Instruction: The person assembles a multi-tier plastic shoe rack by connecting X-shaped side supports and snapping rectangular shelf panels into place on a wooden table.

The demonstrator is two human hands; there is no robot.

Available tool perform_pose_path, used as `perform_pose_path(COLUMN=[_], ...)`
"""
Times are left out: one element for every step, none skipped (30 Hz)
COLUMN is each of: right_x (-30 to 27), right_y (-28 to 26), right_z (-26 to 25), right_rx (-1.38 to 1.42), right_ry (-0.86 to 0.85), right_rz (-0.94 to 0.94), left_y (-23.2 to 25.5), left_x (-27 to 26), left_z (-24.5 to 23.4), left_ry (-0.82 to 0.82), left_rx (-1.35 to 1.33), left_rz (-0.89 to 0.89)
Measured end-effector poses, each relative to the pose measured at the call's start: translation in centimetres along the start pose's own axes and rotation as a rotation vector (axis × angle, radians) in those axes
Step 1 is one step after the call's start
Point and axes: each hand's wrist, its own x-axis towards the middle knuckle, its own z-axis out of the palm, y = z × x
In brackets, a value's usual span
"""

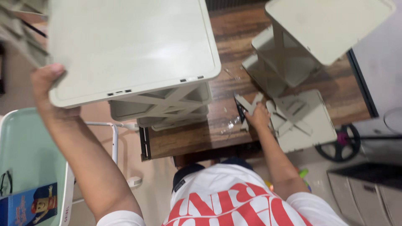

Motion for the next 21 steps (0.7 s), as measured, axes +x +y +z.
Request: perform_pose_path(right_x=[0.2, 0.5, 0.8, 1.1, 1.5, 1.8, 2.2, 2.8, 3.2, 3.7, 3.9, 3.9, 3.6, 3.1, 2.6, 2.1, 1.6, 1.2, 0.8, 0.4, 0.0], right_y=[0.0, 0.1, 0.2, 0.5, 0.7, 0.8, 0.8, 0.4, 0.4, 0.0, -0.5, -0.9, -1.5, -2.7, -3.9, -5.1, -6.4, -7.5, -8.7, -9.8, -10.8], right_z=[0.1, 0.1, 0.0, -0.3, -0.7, -1.3, -2.0, -2.9, -4.1, -5.3, -6.7, -8.1, -10.0, -12.4, -14.7, -17.0, -18.9, -20.6, -22.1, -23.3, -24.4], right_rx=[0.044, 0.127, 0.211, 0.295, 0.43, 0.566, 0.698, 0.797, 0.891, 0.984, 1.081, 1.176, 1.27, 1.3, 1.33, 1.36, 1.37, 1.379, 1.389, 1.464, 1.537], right_ry=[0.011, 0.032, 0.053, 0.072, 0.098, 0.121, 0.142, 0.13, 0.116, 0.101, 0.102, 0.102, 0.097, 0.079, 0.059, 0.037, 0.053, 0.069, 0.088, 0.092, 0.099], right_rz=[0.02, 0.018, 0.019, 0.02, 0.001, -0.019, -0.035, -0.042, -0.047, -0.052, -0.099, -0.148, -0.196, -0.206, -0.216, -0.226, -0.271, -0.316, -0.359, -0.386, -0.411], left_y=[-0.3, -0.2, 0.0, 0.2, 0.6, 0.9, 1.0, 1.4, 1.2, 0.6, 0.4, 0.2, -0.7, -1.5, -1.9, -2.2, -2.4, -2.9, -3.5, -3.6, -3.6], left_x=[0.0, -0.3, -0.7, -1.5, -2.2, -3.2, -4.5, -5.8, -7.3, -8.8, -9.5, -9.8, -10.4, -10.9, -10.8, -10.2, -9.6, -9.0, -8.3, -7.9, -7.7], left_z=[0.1, 0.5, 1.4, 2.6, 4.0, 5.3, 6.5, 7.3, 7.9, 8.6, 9.1, 9.6, 10.5, 11.5, 12.3, 13.1, 13.8, 14.7, 15.6, 15.9, 15.8], left_ry=[0.005, 0.01, 0.045, 0.08, 0.116, 0.091, 0.066, 0.044, 0.088, 0.134, 0.184, 0.228, 0.271, 0.312, 0.316, 0.32, 0.322, 0.329, 0.333, 0.337, 0.329], left_rx=[0.026, 0.051, 0.063, 0.076, 0.087, 0.139, 0.189, 0.24, 0.333, 0.425, 0.516, 0.43, 0.344, 0.257, 0.189, 0.121, 0.056, 0.044, 0.034, 0.024, 0.017], left_rz=[0.027, 0.055, 0.053, 0.051, 0.055, 0.14, 0.219, 0.299, 0.356, 0.413, 0.465, 0.387, 0.306, 0.224, 0.244, 0.265, 0.285, 0.327, 0.366, 0.406, 0.386])
